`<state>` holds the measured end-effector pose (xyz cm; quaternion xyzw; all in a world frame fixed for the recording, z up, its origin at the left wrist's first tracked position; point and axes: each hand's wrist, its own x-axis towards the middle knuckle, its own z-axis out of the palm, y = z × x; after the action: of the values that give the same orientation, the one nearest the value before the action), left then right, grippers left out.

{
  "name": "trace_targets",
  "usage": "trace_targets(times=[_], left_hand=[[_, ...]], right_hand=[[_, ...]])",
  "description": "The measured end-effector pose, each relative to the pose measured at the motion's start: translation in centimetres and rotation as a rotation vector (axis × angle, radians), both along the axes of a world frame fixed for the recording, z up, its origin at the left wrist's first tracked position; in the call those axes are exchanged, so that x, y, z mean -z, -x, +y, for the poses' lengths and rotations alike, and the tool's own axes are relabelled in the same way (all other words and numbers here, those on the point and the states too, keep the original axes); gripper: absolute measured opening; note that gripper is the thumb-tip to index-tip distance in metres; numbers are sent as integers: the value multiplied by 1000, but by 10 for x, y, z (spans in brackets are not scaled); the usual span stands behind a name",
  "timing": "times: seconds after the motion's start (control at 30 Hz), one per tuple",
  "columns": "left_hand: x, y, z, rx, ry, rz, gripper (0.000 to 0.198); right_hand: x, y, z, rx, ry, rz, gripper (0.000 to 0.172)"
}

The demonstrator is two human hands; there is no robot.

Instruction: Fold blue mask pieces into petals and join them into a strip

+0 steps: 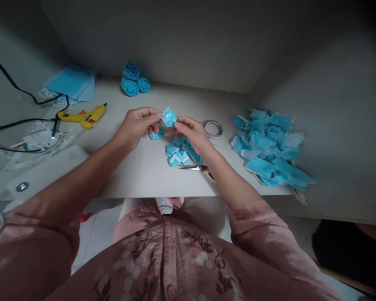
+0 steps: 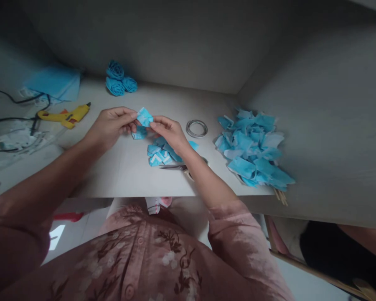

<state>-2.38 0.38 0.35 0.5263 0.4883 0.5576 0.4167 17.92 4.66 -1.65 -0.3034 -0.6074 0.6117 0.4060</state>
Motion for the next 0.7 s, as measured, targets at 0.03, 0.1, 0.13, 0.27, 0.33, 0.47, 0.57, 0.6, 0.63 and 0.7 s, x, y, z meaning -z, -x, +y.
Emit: trace_targets(times=[0.03,0.1,0.13,0.27,0.33,0.47,0.57,0.6,0.63,0.7], left_hand=[[1,-2,-1,8,4,-9,26],[3,-5,-2,27,16,-16,26],[4,-5,-2,31,22,-18,26],[5,-6,-1,9,7,-23,26],[4,-7,0,-4,3,10,22],[-2,-12,0,-14,53,78,14],[-7,-17,-2,-29,80,71,17],[-8,-18,-2,-32,89,60,19],[-9,-19,-2,-31,99,46,21],[-9,-20,-2,-23,125,7,22]], right_hand=[[0,0,1,8,-2,5,51],[1,1,2,32,-12,10,49],[2,1,3,46,-19,10,49],[1,2,4,77,-53,-16,47],[0,2,3,71,-88,-42,48],[0,3,3,59,-164,-82,54],[2,3,4,53,-211,-109,57],[2,3,5,49,-224,-119,56],[2,2,5,45,-234,-126,55],[2,2,5,33,-247,-133,50]])
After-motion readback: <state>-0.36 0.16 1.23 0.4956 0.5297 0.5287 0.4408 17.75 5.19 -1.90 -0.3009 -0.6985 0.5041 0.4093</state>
